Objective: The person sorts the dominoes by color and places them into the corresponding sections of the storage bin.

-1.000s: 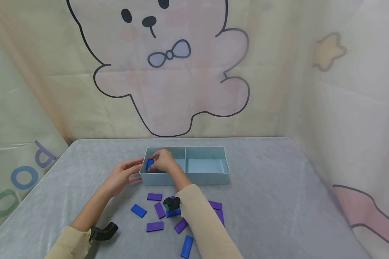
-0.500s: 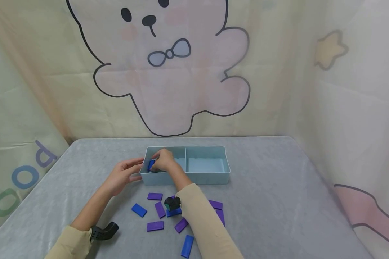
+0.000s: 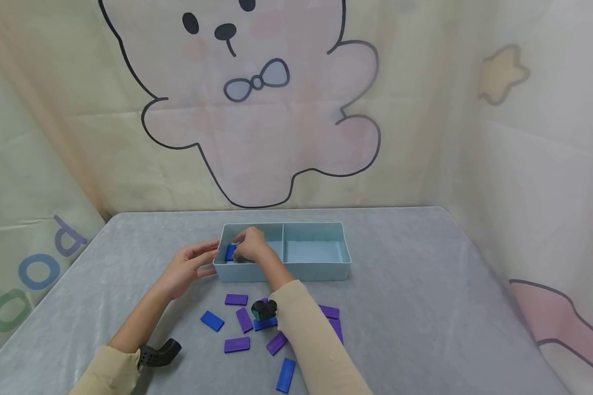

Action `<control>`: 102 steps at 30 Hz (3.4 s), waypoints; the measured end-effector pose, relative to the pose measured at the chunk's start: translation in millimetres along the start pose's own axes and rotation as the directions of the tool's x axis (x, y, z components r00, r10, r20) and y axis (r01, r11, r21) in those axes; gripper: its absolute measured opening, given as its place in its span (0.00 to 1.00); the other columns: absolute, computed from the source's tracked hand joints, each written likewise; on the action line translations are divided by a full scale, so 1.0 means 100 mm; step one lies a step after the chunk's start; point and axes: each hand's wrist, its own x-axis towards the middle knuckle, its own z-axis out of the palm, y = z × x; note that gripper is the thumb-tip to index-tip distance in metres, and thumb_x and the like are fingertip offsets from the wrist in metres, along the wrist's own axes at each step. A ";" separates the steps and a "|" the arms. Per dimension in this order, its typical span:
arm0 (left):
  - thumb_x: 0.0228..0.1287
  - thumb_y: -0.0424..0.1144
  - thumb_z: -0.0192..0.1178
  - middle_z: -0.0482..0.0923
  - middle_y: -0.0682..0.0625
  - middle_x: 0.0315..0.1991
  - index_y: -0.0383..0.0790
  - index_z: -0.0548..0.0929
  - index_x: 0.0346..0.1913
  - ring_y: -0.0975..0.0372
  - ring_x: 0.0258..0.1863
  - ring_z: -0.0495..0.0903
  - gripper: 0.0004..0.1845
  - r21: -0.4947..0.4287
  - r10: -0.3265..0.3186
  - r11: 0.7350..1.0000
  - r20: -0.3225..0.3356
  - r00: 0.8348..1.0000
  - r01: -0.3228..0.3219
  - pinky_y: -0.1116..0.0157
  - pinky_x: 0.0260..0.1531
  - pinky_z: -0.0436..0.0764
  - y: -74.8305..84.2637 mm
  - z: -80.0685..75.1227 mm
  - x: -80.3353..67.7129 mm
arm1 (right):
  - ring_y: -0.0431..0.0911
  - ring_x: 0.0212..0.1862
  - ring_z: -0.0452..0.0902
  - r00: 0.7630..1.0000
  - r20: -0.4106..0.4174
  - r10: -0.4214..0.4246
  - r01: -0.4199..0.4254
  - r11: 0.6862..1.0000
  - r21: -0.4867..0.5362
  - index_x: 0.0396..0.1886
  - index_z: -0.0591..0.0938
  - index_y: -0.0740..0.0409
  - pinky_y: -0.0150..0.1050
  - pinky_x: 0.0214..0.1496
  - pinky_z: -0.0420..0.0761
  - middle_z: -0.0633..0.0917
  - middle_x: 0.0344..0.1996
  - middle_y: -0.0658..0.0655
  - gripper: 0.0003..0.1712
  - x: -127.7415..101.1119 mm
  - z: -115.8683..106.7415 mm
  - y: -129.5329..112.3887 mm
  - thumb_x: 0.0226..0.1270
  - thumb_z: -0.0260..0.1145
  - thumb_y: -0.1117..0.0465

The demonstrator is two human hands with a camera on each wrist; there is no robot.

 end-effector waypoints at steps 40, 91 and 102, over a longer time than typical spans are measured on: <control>0.84 0.38 0.53 0.67 0.28 0.75 0.23 0.66 0.76 0.36 0.72 0.72 0.28 0.009 -0.005 1.000 0.000 1.000 0.005 0.45 0.63 0.81 0.00 0.03 -0.02 | 0.64 0.52 0.88 0.970 0.151 -0.191 0.170 0.975 0.139 0.61 0.82 0.75 0.44 0.53 0.90 0.88 0.52 0.69 0.19 -0.52 -0.54 0.06 0.78 0.65 0.67; 0.84 0.38 0.53 0.67 0.28 0.76 0.23 0.66 0.77 0.36 0.71 0.73 0.28 0.030 0.004 1.000 -0.002 1.000 -0.004 0.45 0.63 0.81 -0.01 0.03 -0.03 | 0.63 0.57 0.83 0.921 0.258 -0.291 0.208 0.929 0.304 0.69 0.74 0.76 0.49 0.58 0.88 0.80 0.61 0.78 0.26 -1.35 -0.96 0.65 0.78 0.65 0.66; 0.84 0.38 0.52 0.66 0.27 0.75 0.23 0.65 0.76 0.36 0.71 0.72 0.28 0.022 0.002 1.000 -0.003 1.000 -0.002 0.44 0.63 0.80 -0.03 0.02 -0.02 | 0.45 0.51 0.86 0.891 0.372 -0.259 0.155 0.945 0.289 0.66 0.75 0.77 0.33 0.52 0.85 0.82 0.58 0.75 0.26 -1.41 -0.95 0.77 0.75 0.68 0.67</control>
